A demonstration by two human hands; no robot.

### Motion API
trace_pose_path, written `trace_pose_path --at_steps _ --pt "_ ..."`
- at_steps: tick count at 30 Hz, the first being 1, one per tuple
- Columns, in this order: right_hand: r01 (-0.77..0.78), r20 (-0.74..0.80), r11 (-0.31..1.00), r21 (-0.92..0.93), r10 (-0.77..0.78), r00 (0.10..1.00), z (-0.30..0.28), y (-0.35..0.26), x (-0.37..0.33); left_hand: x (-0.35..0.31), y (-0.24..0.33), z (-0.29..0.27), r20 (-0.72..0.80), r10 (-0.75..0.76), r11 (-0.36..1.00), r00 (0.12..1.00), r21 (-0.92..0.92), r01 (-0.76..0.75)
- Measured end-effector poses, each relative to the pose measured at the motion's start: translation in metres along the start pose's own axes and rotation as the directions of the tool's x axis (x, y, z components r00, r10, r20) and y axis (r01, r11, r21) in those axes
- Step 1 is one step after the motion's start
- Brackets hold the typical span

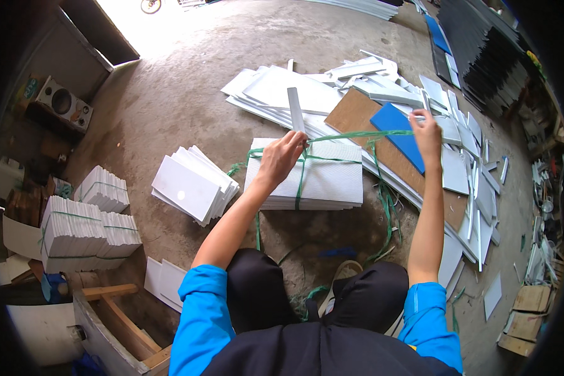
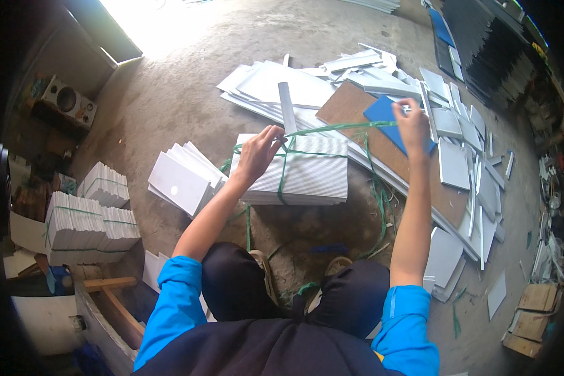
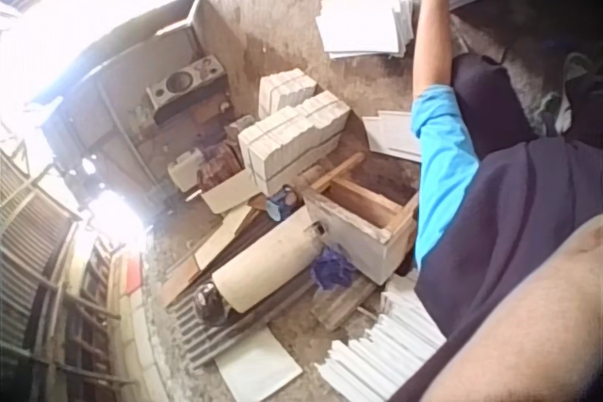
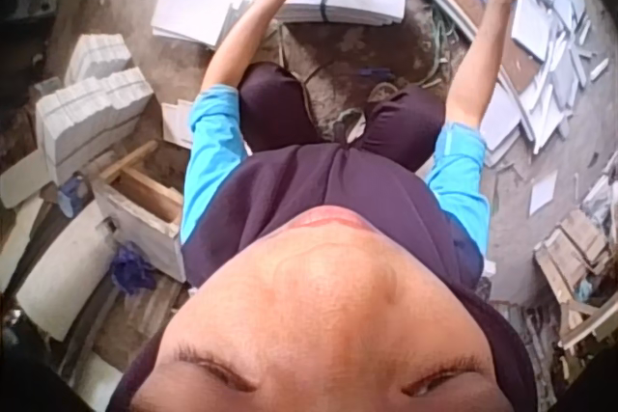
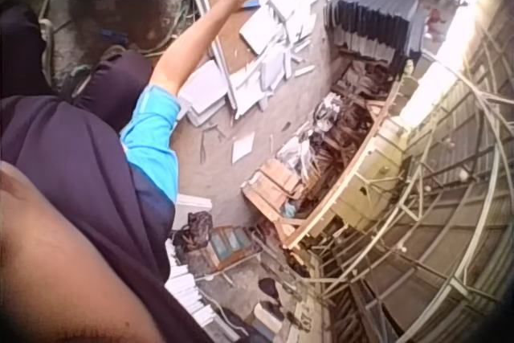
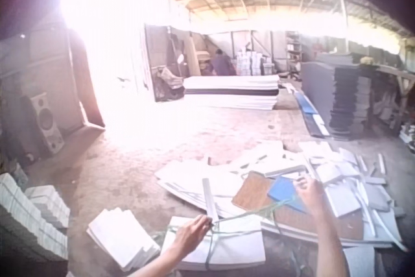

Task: The person gathers a stack of white rectangular panels and aligns them. They then wrap a green plastic strap around the stack multiple times, pulling it tight to secure the bundle. Finally, they use a blue utility knife to cut the excess strap.

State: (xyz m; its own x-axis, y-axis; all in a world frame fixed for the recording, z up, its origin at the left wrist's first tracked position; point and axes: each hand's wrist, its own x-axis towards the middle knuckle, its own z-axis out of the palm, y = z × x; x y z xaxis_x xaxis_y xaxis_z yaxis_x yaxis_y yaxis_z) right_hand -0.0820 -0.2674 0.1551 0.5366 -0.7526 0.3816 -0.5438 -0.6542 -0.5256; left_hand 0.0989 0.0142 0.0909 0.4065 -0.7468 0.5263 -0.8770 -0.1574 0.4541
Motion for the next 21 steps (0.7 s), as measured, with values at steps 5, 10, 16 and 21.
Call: trace_pose_path --at_steps 5,10,16,21 --pt "-0.063 0.067 0.890 -0.452 0.105 0.992 0.002 0.005 -0.009 0.002 0.003 -0.003 0.029 0.064 0.998 0.997 0.015 -0.065" --pt "0.613 0.338 0.777 0.145 -0.621 0.707 0.064 -0.082 -0.046 0.000 0.000 -0.007 0.080 -0.052 0.996 0.995 -0.068 0.057" --pt "-0.097 0.756 0.839 0.535 -0.425 0.498 0.093 -0.086 -0.048 0.007 -0.015 -0.018 0.196 -0.061 0.996 0.979 -0.060 0.074" --pt "-0.708 0.680 -0.026 0.706 -0.254 0.688 0.098 -0.119 -0.067 -0.006 -0.043 -0.009 0.407 -0.268 0.647 0.873 -0.595 0.476"
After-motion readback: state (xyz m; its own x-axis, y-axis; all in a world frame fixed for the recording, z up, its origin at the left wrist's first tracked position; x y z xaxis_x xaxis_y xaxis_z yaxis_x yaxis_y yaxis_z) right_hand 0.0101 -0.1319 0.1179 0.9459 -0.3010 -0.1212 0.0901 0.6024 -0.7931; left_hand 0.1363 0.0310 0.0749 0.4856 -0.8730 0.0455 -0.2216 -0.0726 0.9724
